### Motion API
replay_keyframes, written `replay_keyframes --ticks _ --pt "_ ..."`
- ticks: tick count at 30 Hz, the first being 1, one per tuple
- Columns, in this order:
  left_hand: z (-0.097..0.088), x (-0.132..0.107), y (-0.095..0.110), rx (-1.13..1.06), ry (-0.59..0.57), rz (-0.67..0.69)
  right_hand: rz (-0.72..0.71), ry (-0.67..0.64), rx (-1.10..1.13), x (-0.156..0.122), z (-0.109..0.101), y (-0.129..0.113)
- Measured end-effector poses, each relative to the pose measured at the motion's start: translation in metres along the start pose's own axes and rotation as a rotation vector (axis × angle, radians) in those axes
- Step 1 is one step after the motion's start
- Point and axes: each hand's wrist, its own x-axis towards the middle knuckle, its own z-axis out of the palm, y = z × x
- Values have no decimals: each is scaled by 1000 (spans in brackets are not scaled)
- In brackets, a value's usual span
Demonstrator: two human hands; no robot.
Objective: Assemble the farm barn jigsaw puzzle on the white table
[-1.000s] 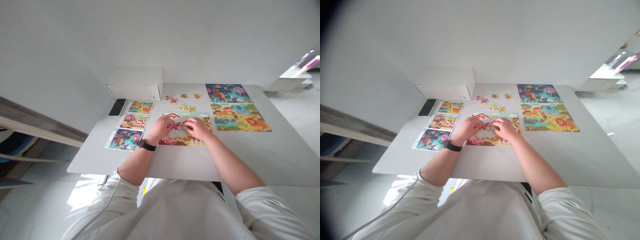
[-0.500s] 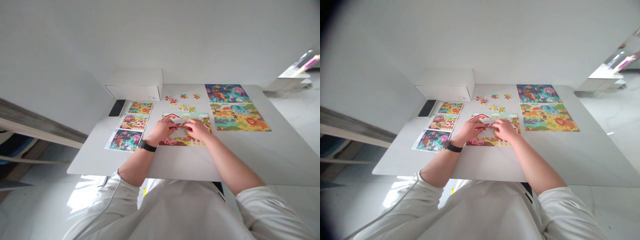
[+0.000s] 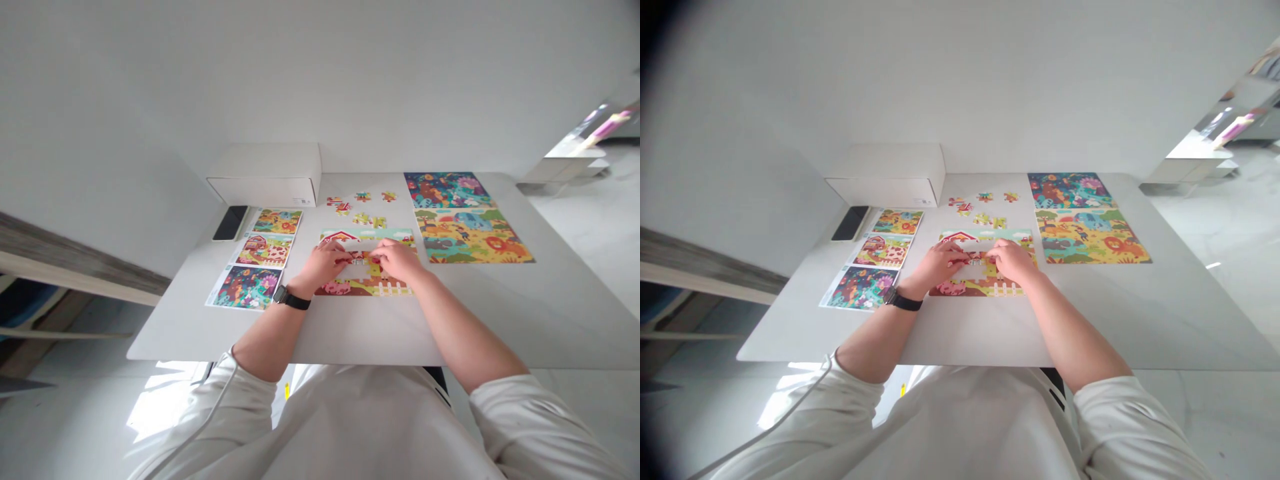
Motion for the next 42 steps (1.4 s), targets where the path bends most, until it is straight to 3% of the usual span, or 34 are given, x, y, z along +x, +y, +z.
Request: replay_keyframes --ticks 11,16,20,25,37,39,42 --pt "-3 -4 -4 69 -109 11 44 -111 -26 1 -8 -13" --pt "-10 -11 -8 44 -202 108 24 -217 -89 -2 -22 -22" --pt "-10 -13 -8 26 -223 110 49 -300 -117 -8 -35 -24" --pt "-9 -13 -8 14 -204 115 83 -396 -112 -11 -40 -20" --pt "-6 -11 -10 -33 -142 135 47 -368 -26 -11 -42 -14" --pt "-6 -9 -10 -38 -84 108 49 -358 -11 -9 -45 -12" --pt "-7 -5 -13 -21 121 -41 79 -299 -2 -2 -53 -5"
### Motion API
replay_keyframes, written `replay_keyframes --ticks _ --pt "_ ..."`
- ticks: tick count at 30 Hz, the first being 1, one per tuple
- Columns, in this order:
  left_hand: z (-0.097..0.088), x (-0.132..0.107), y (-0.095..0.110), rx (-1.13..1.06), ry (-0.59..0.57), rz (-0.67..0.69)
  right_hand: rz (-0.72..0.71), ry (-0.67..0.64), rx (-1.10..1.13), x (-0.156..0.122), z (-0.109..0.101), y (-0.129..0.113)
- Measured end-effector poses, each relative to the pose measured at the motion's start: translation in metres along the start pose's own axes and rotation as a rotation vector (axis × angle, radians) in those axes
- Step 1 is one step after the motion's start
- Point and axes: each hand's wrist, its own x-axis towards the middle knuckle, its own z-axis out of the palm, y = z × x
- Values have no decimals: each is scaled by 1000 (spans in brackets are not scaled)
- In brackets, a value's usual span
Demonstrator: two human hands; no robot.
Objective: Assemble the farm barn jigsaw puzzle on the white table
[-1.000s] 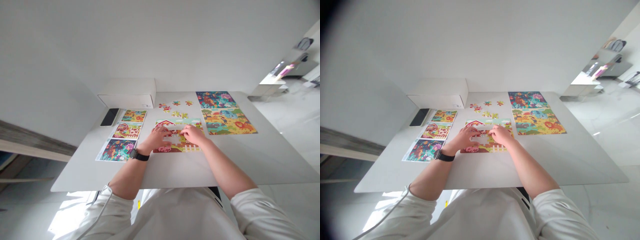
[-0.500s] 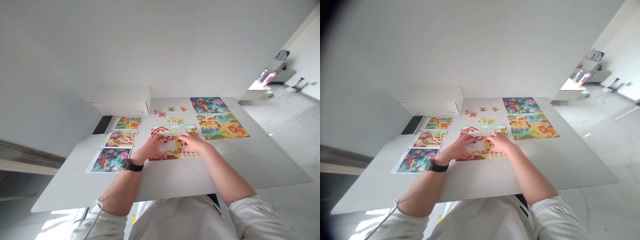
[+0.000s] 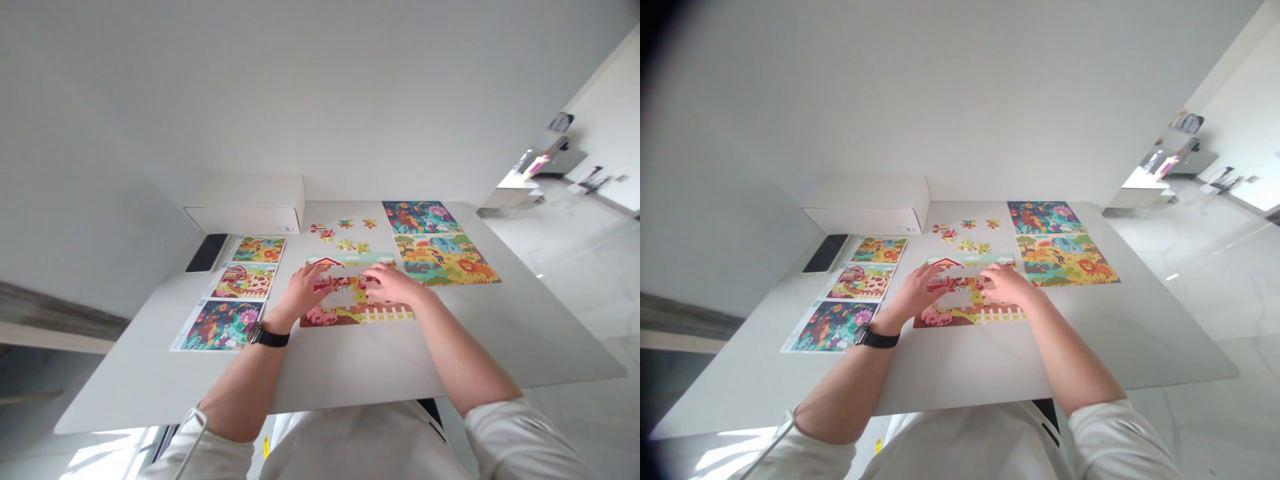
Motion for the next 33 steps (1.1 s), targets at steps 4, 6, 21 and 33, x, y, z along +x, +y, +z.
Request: replay_keyframes --ticks 4,6,21,33 --pt "-2 5 -10 -58 288 -198 42 85 6 18 -22 15" --pt "-3 7 -16 -110 354 -271 83 111 18 33 -32 24" --pt "7 15 -19 -100 333 -389 347 220 -29 217 -33 60" --pt "5 16 -15 -126 297 -391 324 189 -6 260 -29 67"
